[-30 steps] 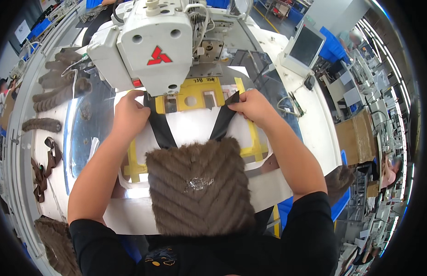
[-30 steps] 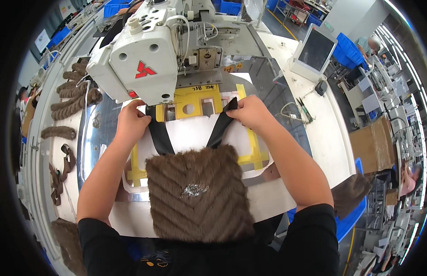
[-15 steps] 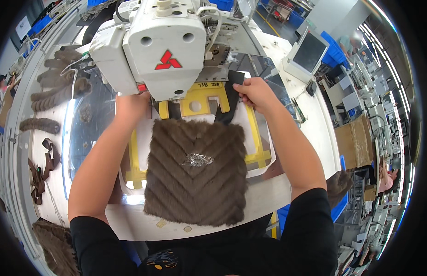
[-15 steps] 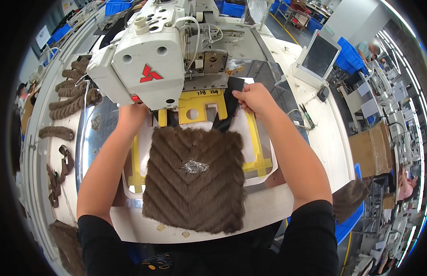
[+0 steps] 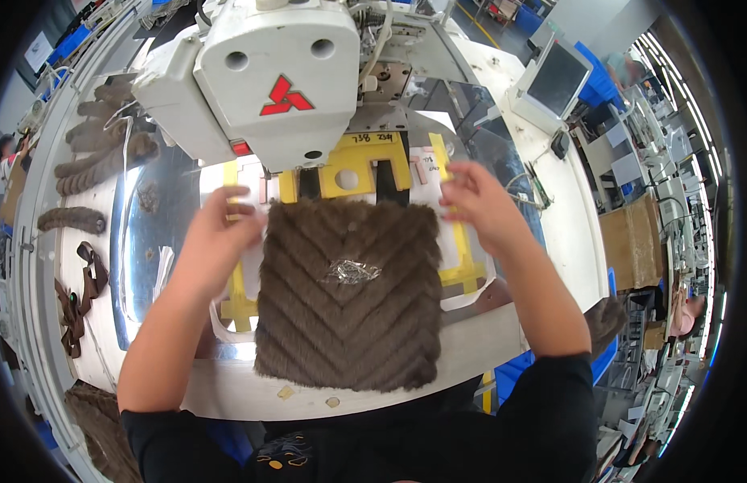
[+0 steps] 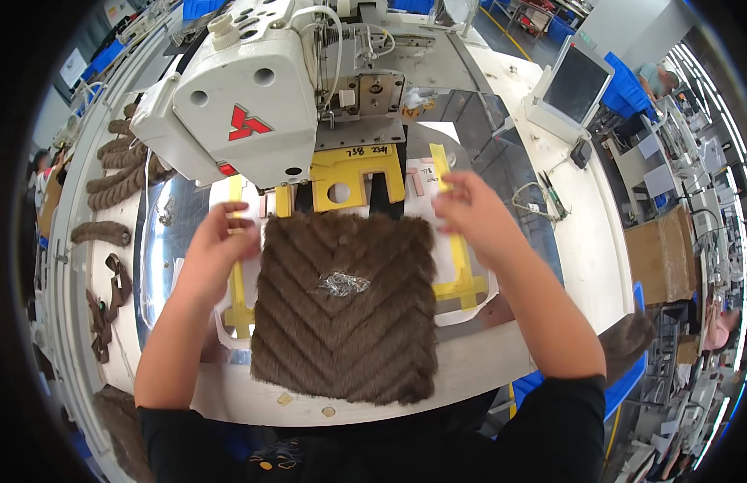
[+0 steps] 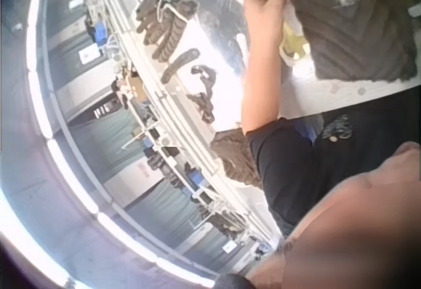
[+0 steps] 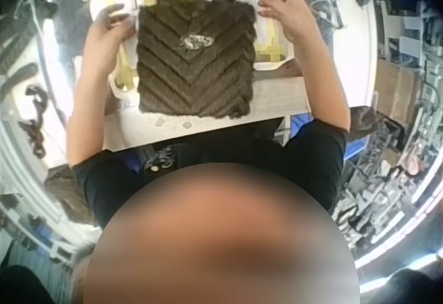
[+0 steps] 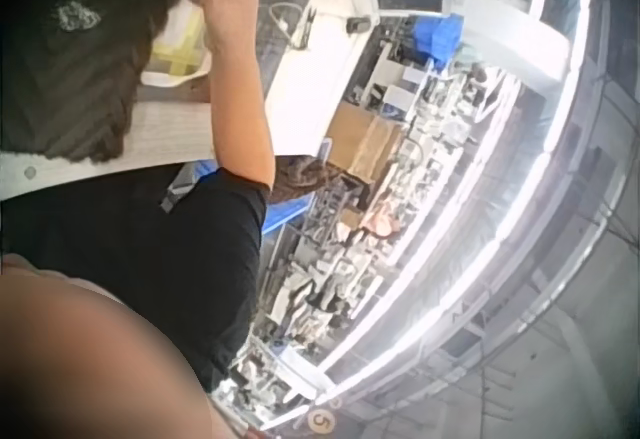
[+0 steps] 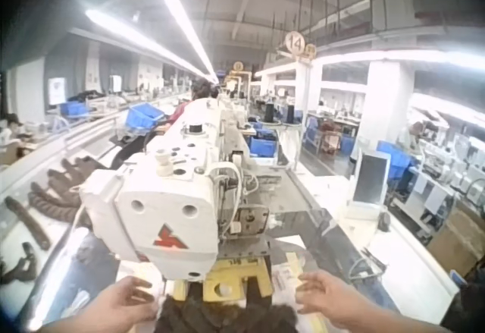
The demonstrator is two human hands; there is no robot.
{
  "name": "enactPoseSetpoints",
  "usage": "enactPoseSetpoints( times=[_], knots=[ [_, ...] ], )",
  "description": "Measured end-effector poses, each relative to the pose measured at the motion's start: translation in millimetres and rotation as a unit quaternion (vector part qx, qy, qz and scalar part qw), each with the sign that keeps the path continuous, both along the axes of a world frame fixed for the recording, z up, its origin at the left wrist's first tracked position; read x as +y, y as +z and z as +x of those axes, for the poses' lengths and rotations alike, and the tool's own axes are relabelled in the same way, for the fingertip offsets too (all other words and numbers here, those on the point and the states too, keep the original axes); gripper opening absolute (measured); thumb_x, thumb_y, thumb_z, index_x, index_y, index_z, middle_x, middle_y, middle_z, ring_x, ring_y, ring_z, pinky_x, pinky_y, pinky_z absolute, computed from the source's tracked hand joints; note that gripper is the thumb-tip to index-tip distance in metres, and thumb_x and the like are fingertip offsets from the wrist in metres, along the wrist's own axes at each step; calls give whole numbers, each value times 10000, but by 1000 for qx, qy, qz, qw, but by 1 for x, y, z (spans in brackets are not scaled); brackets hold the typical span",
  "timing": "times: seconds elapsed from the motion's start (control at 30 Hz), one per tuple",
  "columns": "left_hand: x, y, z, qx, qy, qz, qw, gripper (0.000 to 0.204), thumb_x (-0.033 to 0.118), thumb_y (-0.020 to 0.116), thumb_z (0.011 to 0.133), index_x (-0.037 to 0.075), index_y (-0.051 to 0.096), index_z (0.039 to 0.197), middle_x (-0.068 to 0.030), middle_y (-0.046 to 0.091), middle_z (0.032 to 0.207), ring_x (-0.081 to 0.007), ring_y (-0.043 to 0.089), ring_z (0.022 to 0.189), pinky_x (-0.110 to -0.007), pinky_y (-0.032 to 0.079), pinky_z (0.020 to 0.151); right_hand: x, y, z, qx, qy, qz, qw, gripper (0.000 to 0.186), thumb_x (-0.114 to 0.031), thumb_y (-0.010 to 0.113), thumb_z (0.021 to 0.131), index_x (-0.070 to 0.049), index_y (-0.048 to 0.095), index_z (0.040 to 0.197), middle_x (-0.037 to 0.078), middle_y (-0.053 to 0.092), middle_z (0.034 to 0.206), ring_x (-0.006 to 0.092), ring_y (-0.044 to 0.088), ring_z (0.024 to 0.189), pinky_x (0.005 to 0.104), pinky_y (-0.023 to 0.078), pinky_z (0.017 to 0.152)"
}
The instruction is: Sewing fur components onto bag parts using an industrial sewing machine.
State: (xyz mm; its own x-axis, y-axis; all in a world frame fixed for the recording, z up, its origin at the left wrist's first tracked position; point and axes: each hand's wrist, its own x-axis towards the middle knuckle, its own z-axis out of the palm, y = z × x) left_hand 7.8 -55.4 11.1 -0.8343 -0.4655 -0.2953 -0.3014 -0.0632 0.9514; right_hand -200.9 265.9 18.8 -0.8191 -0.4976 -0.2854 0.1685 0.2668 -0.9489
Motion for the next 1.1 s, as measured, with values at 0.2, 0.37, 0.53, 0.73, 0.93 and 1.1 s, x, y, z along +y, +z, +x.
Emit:
enactPoseSetpoints(
  times=[0.2,0.37,0.53,0.73,0.93,1.1],
  knots=[
    [22,7,28,-7,-2,84,996,574,91,731,916,32,459,1418,-188,547,1299,-201,567,1148,-327,505,921,7,2,41,-128,17,-64,990,435,-99,696,935,-55,529,1335,84,550,1307,166,562,1153,341,507,930],
    [39,8,30,-30,-1,-48,998,517,103,721,926,71,508,1396,-145,681,1028,-170,634,919,-320,511,803,12,-14,42,-91,32,-102,990,412,-112,720,921,-47,549,1290,122,548,1271,182,590,1063,343,509,866],
    [50,9,41,-89,-93,-333,934,392,138,701,935,30,631,1305,-151,638,685,-253,601,600,-369,500,638,8,13,71,51,121,134,982,402,-178,711,931,-47,552,1276,119,612,898,203,628,784,345,523,744],
    [51,-8,27,-4,-98,-462,881,403,130,662,945,-9,629,1322,-253,694,883,-422,666,795,-463,533,762,-14,11,67,263,159,256,916,451,-206,630,957,-8,542,1352,236,703,874,432,674,863,481,529,820],
    [49,-1,5,-47,-109,-478,870,395,123,655,940,-43,636,1299,-293,702,995,-468,669,920,-494,533,842,-27,8,49,286,149,279,904,406,-169,618,942,11,608,1306,267,711,947,456,668,941,511,520,871],
    [37,-9,-10,-42,-105,-496,861,399,121,659,933,-63,635,1286,-290,703,944,-466,673,900,-492,536,830,-38,4,29,347,143,266,888,376,-144,613,930,14,635,1271,277,708,1003,452,665,986,515,523,894]
  ],
)
